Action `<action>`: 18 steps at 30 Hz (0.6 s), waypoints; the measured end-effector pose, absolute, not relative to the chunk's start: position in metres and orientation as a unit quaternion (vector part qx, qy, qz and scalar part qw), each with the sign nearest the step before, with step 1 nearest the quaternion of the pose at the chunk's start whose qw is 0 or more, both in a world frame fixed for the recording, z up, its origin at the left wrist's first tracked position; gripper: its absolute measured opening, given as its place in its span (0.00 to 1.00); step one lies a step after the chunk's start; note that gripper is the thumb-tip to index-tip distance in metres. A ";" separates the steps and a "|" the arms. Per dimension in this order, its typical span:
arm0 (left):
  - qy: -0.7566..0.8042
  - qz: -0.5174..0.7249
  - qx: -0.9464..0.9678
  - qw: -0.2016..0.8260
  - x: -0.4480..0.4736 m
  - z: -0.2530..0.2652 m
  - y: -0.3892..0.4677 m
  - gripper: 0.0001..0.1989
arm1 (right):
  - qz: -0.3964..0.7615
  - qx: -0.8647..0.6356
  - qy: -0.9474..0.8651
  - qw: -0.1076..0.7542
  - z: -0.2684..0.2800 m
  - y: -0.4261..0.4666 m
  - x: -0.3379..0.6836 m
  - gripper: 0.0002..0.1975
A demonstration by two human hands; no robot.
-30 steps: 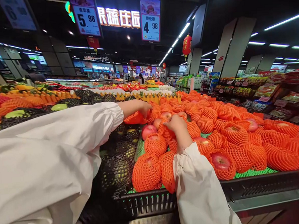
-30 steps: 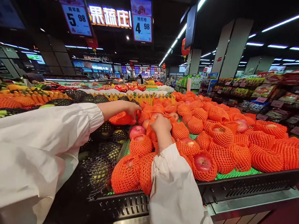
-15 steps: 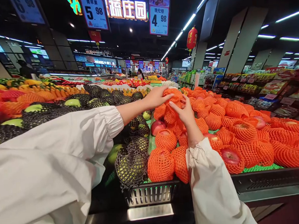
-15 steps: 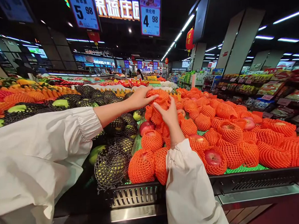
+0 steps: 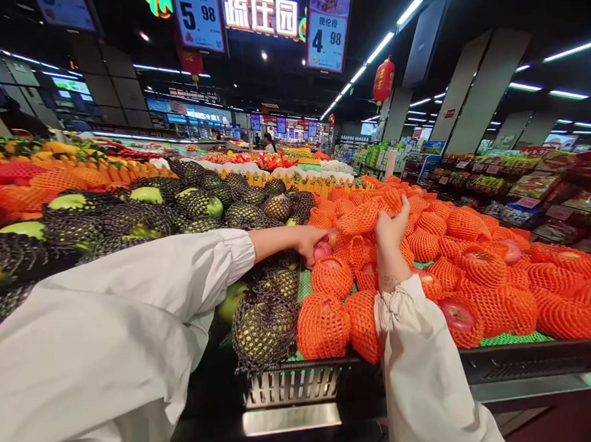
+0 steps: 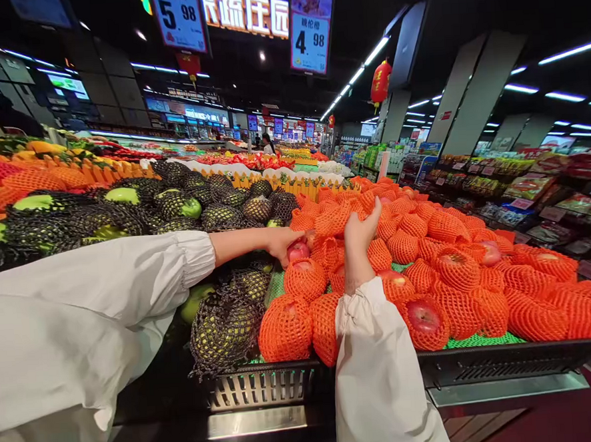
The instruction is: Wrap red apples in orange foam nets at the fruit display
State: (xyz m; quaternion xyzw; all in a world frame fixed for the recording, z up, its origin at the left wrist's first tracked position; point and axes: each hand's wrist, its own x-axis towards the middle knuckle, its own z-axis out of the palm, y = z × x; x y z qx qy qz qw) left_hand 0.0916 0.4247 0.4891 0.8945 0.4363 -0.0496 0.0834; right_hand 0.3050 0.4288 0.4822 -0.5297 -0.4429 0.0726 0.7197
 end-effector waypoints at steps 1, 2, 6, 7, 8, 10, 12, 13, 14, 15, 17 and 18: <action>0.436 -0.052 0.897 0.056 0.091 0.489 0.424 0.50 | 0.074 -0.529 -0.439 0.723 0.482 0.429 0.305 0.34; 0.436 -0.047 0.898 0.031 0.090 0.491 0.423 0.48 | 0.077 -0.532 -0.436 0.722 0.483 0.429 0.305 0.31; 0.479 0.052 0.876 -0.002 0.084 0.506 0.420 0.42 | 0.097 -0.539 -0.442 0.710 0.489 0.419 0.302 0.10; 0.498 0.105 0.861 0.008 0.082 0.510 0.419 0.42 | 0.094 -0.533 -0.438 0.718 0.491 0.417 0.301 0.05; 0.516 0.169 0.840 0.025 0.081 0.515 0.419 0.44 | 0.088 -0.523 -0.431 0.730 0.492 0.414 0.299 0.04; 0.532 0.312 0.783 0.082 0.079 0.522 0.420 0.46 | 0.080 -0.493 -0.418 0.759 0.495 0.412 0.298 0.08; 0.512 0.446 0.711 0.183 0.080 0.529 0.421 0.42 | 0.094 -0.447 -0.414 0.787 0.497 0.413 0.297 0.09; 0.485 0.501 0.671 0.251 0.081 0.531 0.421 0.39 | 0.110 -0.415 -0.414 0.803 0.497 0.415 0.297 0.08; 0.450 0.543 0.631 0.323 0.083 0.533 0.420 0.36 | 0.130 -0.380 -0.413 0.817 0.497 0.418 0.297 0.08; 0.410 0.571 0.593 0.392 0.085 0.535 0.419 0.35 | 0.152 -0.345 -0.411 0.830 0.497 0.420 0.298 0.07; 0.336 0.593 0.541 0.493 0.088 0.538 0.414 0.35 | 0.201 -0.286 -0.412 0.841 0.494 0.426 0.298 0.10; 0.310 0.589 0.533 0.523 0.090 0.538 0.411 0.35 | 0.229 -0.268 -0.423 0.835 0.493 0.429 0.297 0.11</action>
